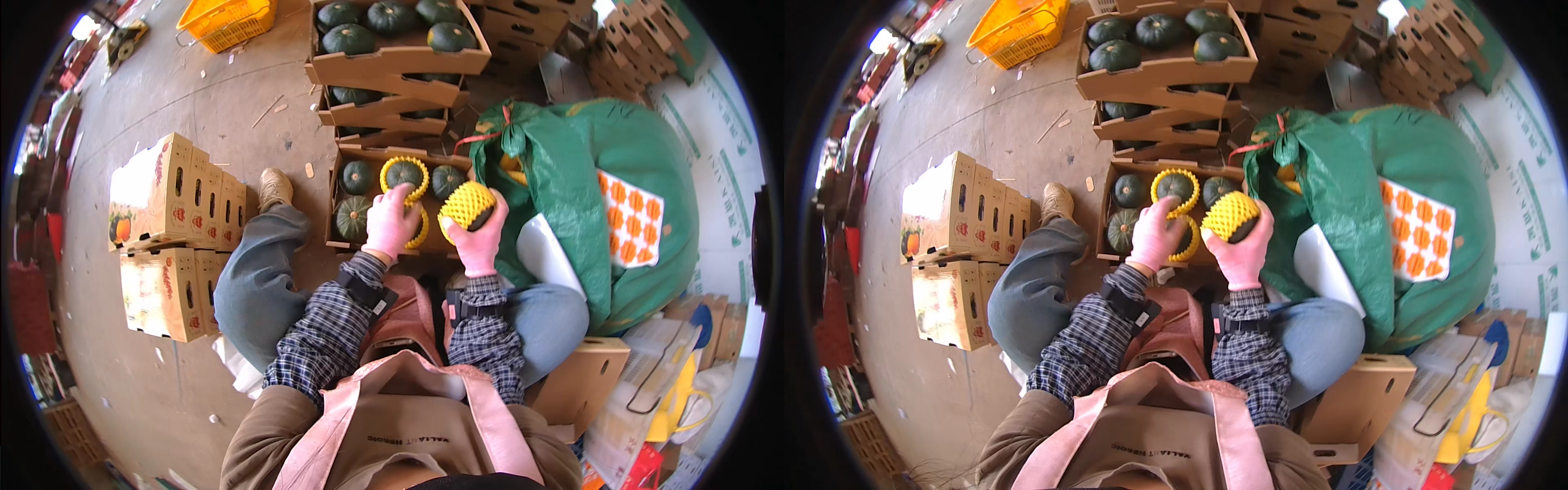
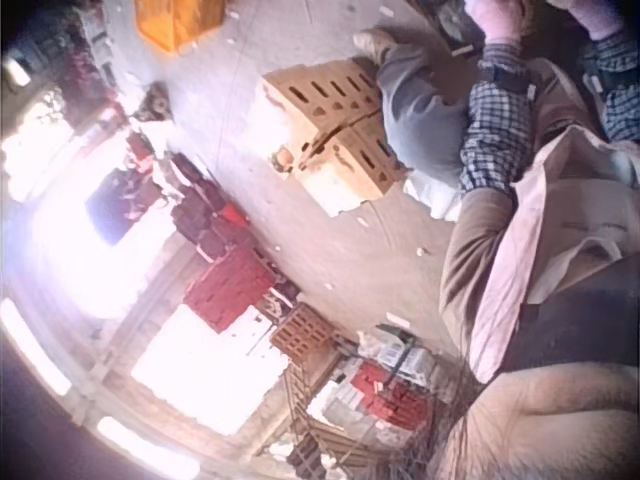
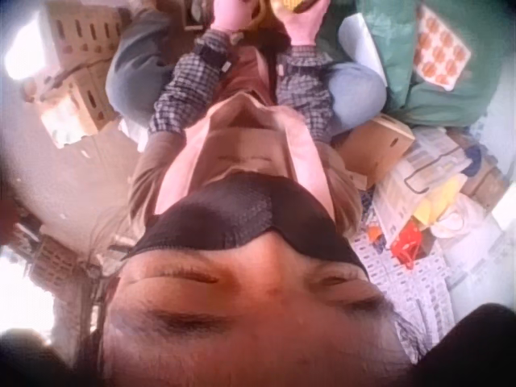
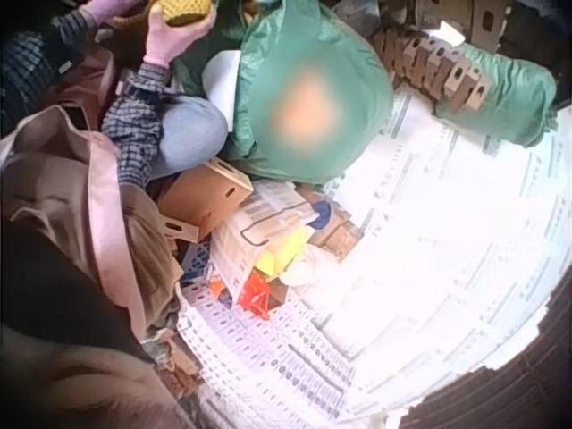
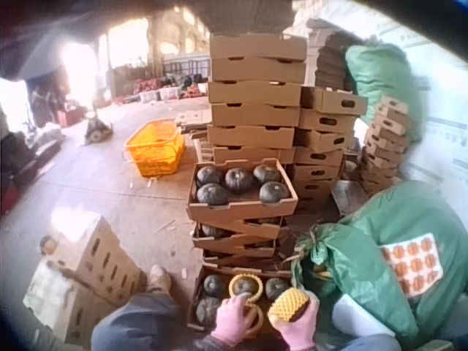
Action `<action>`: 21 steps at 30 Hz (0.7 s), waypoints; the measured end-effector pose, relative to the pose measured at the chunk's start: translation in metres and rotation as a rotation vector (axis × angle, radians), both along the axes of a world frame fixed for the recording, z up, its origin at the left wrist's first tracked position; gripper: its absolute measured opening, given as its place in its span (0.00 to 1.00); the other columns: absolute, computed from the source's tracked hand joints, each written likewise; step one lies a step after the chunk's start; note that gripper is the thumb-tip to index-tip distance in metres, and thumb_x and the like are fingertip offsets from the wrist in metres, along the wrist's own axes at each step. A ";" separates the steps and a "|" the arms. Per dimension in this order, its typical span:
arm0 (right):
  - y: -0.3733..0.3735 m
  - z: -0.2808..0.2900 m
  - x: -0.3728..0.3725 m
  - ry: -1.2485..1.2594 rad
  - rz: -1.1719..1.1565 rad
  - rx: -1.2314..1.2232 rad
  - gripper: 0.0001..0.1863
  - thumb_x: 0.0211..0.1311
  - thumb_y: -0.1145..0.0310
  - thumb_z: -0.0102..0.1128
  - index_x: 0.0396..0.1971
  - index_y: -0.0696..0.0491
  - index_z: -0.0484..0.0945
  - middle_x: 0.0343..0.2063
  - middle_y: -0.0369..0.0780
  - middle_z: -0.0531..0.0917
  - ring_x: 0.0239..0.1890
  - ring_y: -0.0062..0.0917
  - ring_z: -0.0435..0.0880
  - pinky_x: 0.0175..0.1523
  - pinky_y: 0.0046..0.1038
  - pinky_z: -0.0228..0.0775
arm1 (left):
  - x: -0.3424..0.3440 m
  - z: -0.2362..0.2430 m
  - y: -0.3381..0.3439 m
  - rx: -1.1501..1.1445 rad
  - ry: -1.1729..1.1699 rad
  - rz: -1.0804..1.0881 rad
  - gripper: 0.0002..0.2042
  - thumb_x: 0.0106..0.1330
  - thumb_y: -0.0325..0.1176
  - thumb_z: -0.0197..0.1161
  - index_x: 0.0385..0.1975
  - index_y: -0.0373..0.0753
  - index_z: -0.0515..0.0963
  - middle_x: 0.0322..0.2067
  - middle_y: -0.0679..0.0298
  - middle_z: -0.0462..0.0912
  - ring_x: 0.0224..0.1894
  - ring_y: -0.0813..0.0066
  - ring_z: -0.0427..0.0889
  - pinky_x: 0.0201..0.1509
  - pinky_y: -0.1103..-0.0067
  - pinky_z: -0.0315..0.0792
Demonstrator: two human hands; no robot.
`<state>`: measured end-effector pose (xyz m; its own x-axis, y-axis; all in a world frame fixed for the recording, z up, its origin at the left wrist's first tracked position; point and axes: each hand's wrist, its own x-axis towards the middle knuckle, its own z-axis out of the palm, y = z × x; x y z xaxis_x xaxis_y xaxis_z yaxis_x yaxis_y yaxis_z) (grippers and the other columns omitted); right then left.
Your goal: The person places yellow foam mesh sleeves onto squashes, arranges the squashes in a cardboard box, and applies stickers to a sheet before placing the box into another container.
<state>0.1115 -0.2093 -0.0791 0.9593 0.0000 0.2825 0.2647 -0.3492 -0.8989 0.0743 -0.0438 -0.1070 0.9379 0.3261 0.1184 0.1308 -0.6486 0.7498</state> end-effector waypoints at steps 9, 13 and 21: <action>0.019 -0.003 -0.015 0.222 0.144 -1.168 0.44 0.27 0.55 0.75 0.54 0.33 0.66 0.52 0.41 0.65 0.57 0.38 0.66 0.62 0.58 0.47 | -0.026 -0.012 -0.019 0.265 0.219 0.116 0.39 0.33 0.34 0.72 0.53 0.50 0.66 0.61 0.52 0.58 0.67 0.49 0.50 0.68 0.52 0.38; 0.034 -0.002 -0.007 0.421 0.192 -1.274 0.44 0.30 0.55 0.74 0.56 0.32 0.66 0.52 0.41 0.67 0.58 0.37 0.67 0.63 0.57 0.45 | -0.026 -0.018 -0.018 0.257 0.250 0.073 0.38 0.36 0.31 0.70 0.54 0.48 0.65 0.62 0.54 0.58 0.69 0.52 0.47 0.69 0.49 0.32; -0.004 -0.005 0.043 0.419 0.132 -0.789 0.32 0.43 0.47 0.66 0.51 0.41 0.73 0.57 0.45 0.67 0.60 0.38 0.65 0.61 0.45 0.58 | -0.007 0.009 0.005 0.248 0.497 -0.170 0.39 0.48 0.56 0.66 0.61 0.49 0.61 0.64 0.42 0.55 0.70 0.44 0.46 0.67 0.45 0.33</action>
